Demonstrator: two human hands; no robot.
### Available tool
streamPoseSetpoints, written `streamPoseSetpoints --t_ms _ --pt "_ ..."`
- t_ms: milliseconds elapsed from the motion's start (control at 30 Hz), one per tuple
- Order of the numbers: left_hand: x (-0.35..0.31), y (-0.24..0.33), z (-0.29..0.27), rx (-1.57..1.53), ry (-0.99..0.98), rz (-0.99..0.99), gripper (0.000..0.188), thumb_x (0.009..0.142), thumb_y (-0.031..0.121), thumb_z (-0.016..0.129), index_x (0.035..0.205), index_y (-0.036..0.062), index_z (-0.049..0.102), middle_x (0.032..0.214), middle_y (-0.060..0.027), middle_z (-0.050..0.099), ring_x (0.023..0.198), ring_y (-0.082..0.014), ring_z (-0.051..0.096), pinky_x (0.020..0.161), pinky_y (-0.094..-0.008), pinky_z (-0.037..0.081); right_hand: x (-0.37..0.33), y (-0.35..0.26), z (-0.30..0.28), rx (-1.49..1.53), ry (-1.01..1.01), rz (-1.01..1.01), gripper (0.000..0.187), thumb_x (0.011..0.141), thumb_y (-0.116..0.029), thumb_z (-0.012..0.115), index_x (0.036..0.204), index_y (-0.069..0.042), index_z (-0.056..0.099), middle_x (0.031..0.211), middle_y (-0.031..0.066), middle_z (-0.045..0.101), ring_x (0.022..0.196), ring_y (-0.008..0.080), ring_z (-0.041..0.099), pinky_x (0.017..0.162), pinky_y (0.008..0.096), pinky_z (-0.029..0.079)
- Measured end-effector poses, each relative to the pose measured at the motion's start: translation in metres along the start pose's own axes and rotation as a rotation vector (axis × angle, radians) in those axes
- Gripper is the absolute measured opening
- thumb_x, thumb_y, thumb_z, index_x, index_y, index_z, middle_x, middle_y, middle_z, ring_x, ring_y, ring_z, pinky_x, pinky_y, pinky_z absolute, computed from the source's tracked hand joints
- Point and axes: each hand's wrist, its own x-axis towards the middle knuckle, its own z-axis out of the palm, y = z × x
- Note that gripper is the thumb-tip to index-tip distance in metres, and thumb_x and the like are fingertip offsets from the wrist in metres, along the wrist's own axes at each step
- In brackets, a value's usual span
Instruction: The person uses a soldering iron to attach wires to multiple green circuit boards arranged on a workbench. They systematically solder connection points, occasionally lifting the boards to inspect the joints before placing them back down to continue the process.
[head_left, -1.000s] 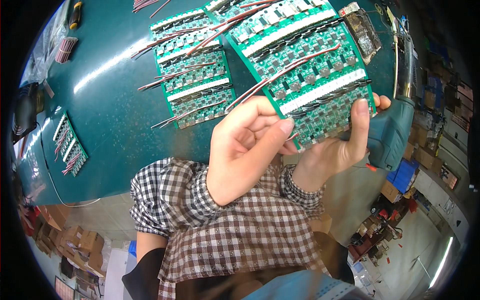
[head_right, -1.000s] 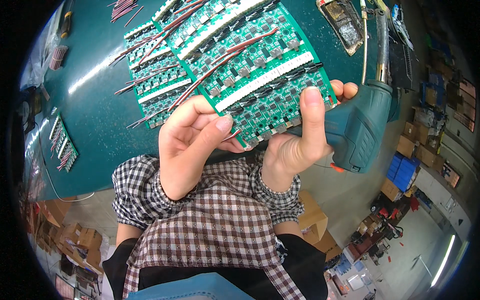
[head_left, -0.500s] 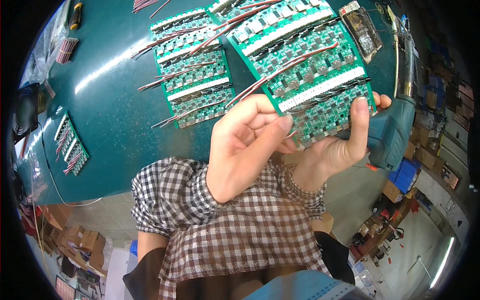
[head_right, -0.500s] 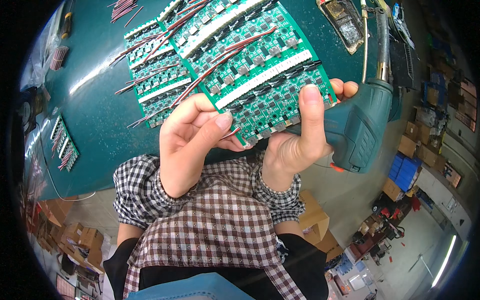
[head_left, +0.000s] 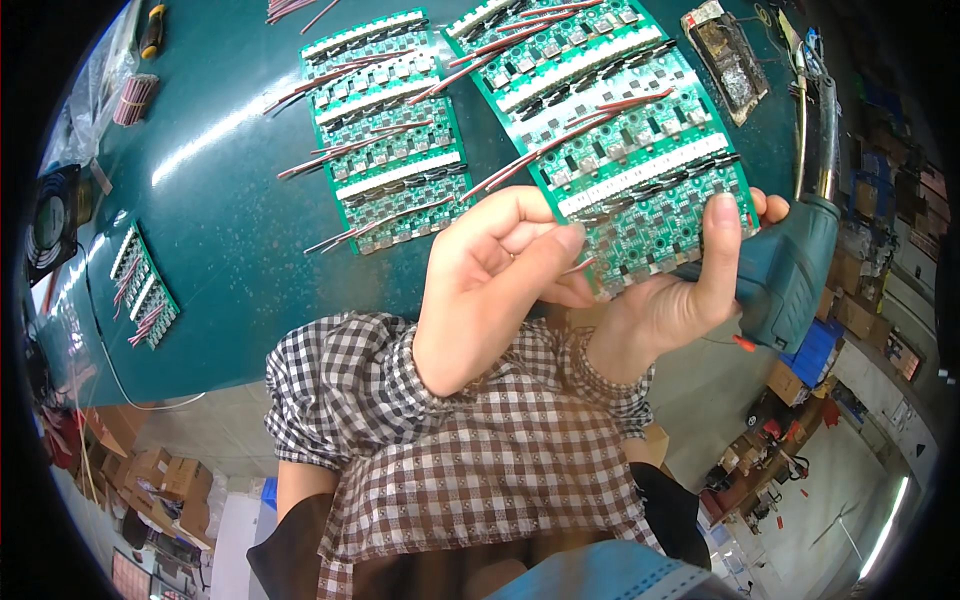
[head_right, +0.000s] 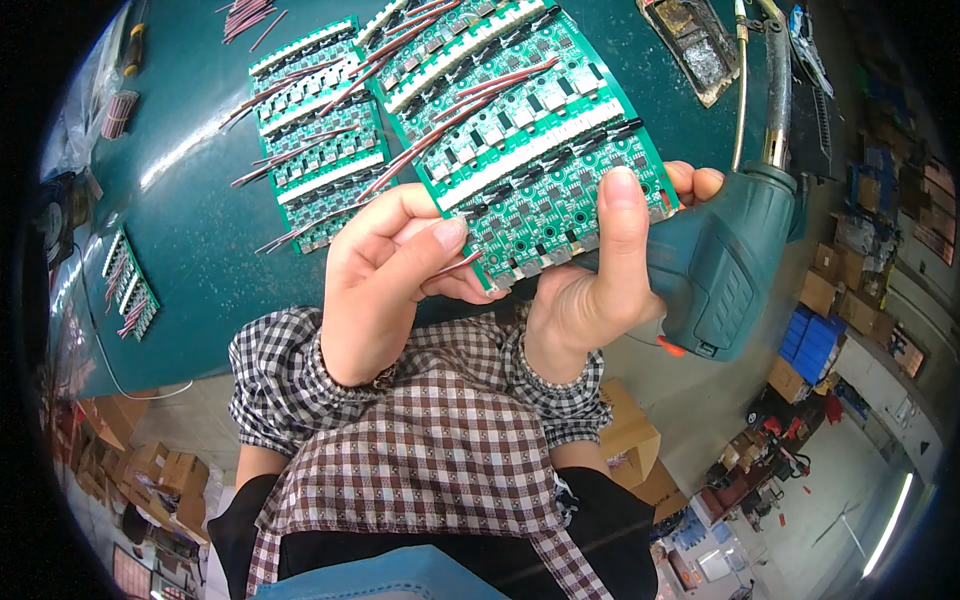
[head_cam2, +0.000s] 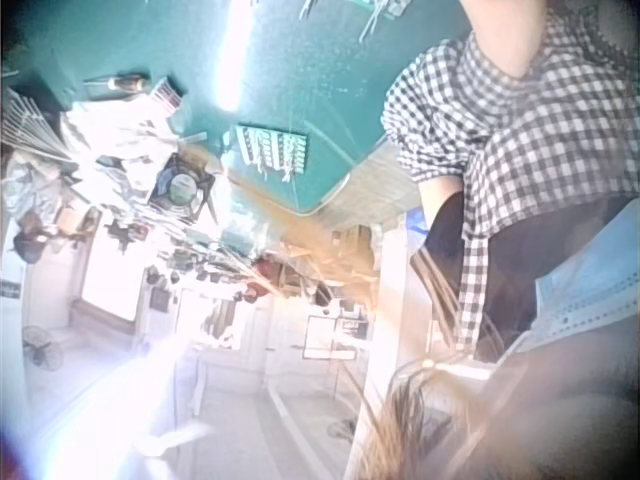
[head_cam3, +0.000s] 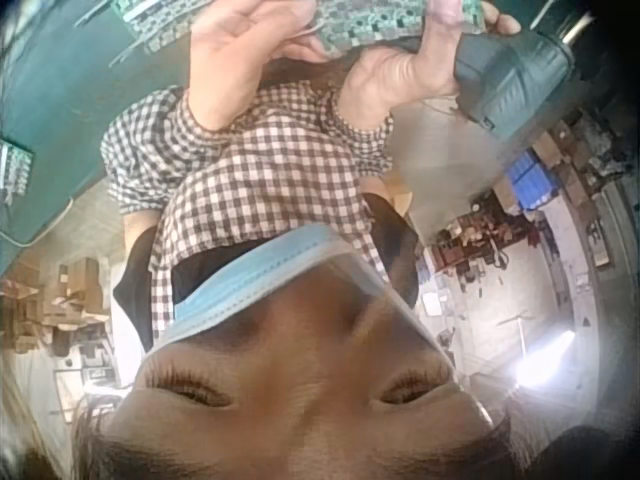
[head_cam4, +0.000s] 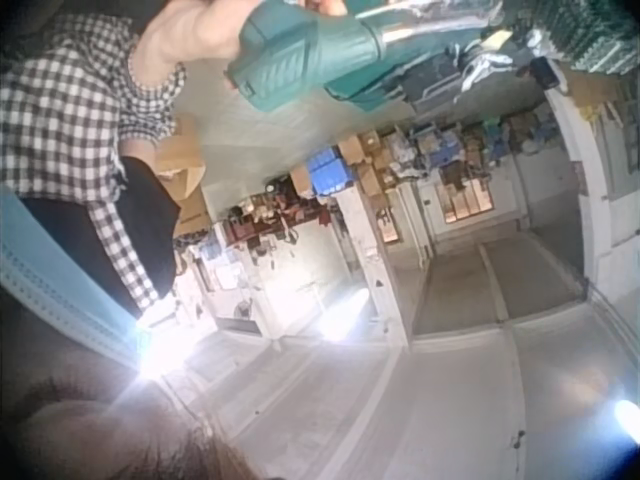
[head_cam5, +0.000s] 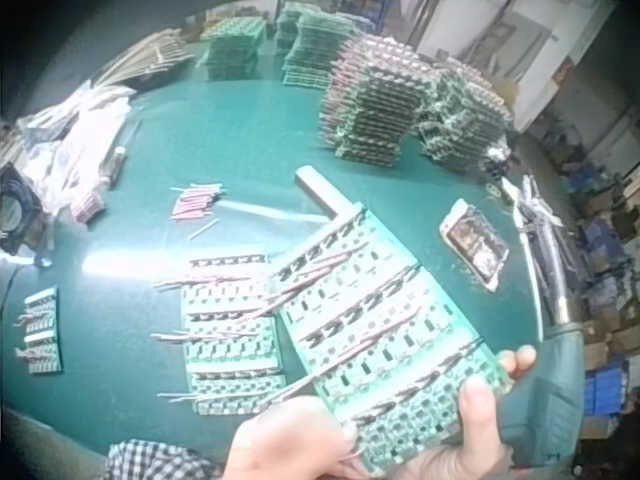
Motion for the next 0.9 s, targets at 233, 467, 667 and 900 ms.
streamPoseSetpoints --t_ms 233,467,667,900 --pt "0.002 -0.003 -0.005 0.063 -0.039 0.03 0.012 0.093 0.01 0.051 0.095 -0.0011 0.053 0.085 -0.0126 0.065 0.071 -0.0194 0.067 0.063 -0.0272 0.057 0.001 0.003 -0.002 0.0 -0.019 -0.028 0.045 0.072 0.008 0.063 0.114 0.0 0.047 0.104 0.0079 0.052 0.092 0.0134 0.051 0.085 0.0279 0.044" --pt "0.004 -0.004 -0.002 0.04 -0.017 0.008 0.012 0.093 0.01 0.052 0.096 -0.0012 0.054 0.083 -0.0106 0.065 0.07 -0.0167 0.066 0.062 -0.0254 0.055 0.001 0.002 -0.002 -0.05 -0.021 -0.069 0.047 0.072 0.009 0.063 0.115 0.0 0.047 0.104 0.0078 0.052 0.092 0.0135 0.051 0.085 0.0284 0.044" --pt "0.004 -0.002 -0.001 0.0 -0.009 0.009 0.009 0.093 0.01 0.054 0.095 0.0006 0.055 0.077 -0.0056 0.063 0.067 -0.0112 0.063 0.06 -0.0219 0.053 0.002 0.004 -0.005 -0.059 -0.023 -0.1 0.05 0.073 0.008 0.063 0.119 -0.001 0.046 0.109 0.008 0.052 0.096 0.0143 0.052 0.088 0.0302 0.044" --pt "0.014 0.012 -0.024 0.159 -0.011 0.009 0.013 0.093 0.014 0.055 0.095 0.0023 0.052 0.082 -0.0069 0.062 0.069 -0.0148 0.064 0.062 -0.0248 0.055 0.029 0.001 -0.053 -0.151 -0.181 -0.072 0.042 0.08 0.001 0.063 0.119 -0.002 0.047 0.105 0.0089 0.055 0.089 0.0213 0.061 0.075 0.0336 0.056"
